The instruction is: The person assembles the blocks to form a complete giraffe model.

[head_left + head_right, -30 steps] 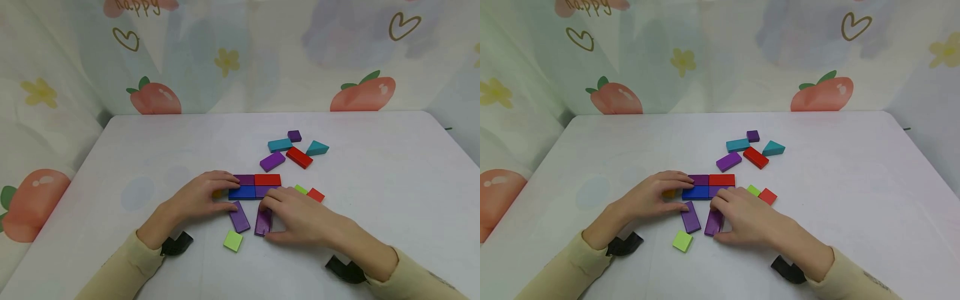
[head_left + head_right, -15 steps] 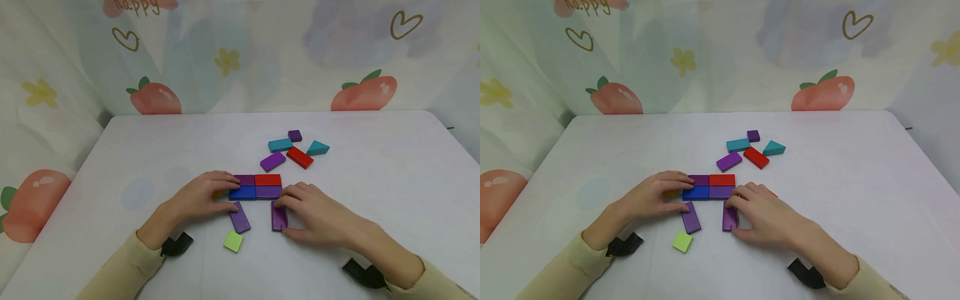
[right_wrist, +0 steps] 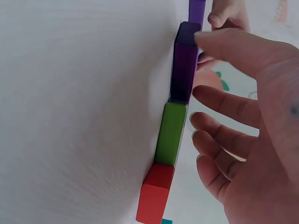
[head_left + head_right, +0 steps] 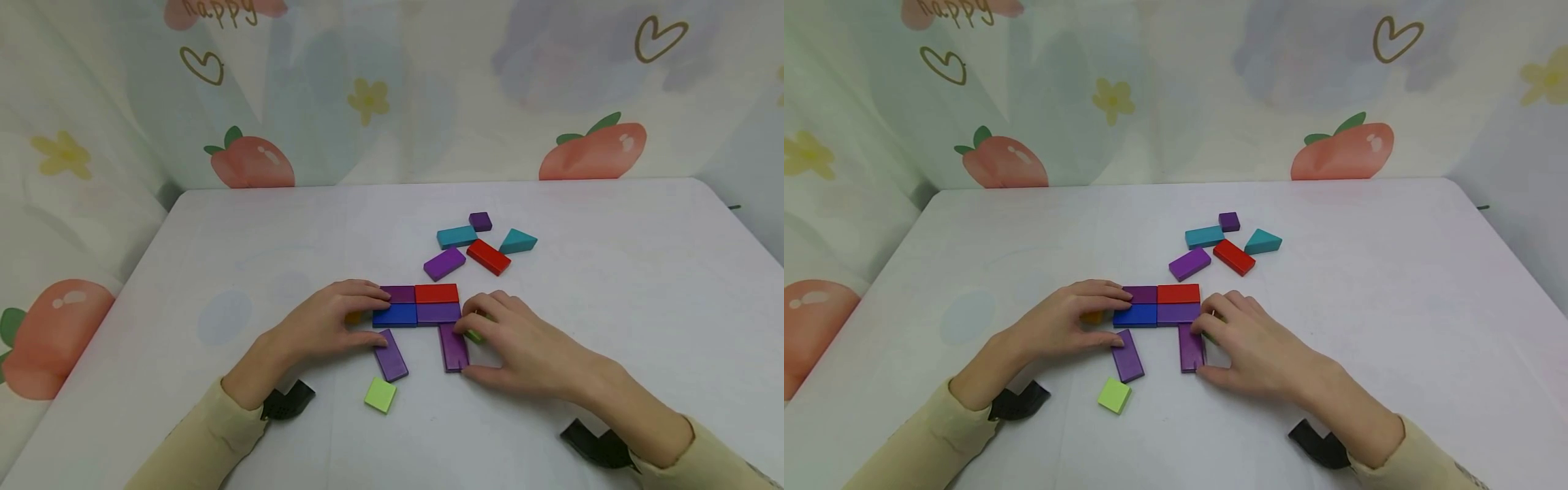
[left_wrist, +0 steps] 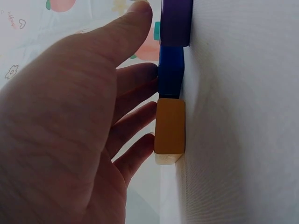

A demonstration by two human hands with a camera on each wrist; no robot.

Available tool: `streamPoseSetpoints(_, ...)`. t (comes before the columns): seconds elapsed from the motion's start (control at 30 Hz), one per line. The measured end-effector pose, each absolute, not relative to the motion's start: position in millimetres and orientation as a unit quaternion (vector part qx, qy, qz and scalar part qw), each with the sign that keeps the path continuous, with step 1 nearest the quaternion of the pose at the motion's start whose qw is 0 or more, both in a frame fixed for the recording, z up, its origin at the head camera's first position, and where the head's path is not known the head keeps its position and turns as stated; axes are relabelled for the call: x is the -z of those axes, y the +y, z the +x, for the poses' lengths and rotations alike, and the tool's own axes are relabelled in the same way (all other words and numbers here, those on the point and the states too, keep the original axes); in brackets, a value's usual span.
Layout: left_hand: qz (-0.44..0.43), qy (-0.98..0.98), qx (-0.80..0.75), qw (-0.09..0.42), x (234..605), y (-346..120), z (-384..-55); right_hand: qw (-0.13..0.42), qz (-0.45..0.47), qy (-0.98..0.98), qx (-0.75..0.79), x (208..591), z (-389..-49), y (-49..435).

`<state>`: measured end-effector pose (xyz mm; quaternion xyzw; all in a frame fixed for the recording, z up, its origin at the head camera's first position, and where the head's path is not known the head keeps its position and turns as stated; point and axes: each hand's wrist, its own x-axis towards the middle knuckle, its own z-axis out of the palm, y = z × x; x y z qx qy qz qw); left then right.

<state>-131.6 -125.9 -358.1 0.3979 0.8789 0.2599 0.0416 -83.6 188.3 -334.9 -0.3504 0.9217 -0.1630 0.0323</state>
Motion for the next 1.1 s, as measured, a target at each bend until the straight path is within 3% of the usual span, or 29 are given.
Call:
streamPoseSetpoints(0.7,0.402,0.877,-0.259,0.04,360,-125,-132,0.045,-0.36,0.917,0.163,333,-88,196)
streamPoseSetpoints(0.9,0.407,0.877,-0.252,0.027,360,-127,-133,0.025,-0.353,0.916,0.191,330,-104,194)
streamPoseSetpoints(1.1,0.414,0.875,-0.248,0.03,359,-128,-134,0.05,-0.38,0.905,0.184,331,-114,187)
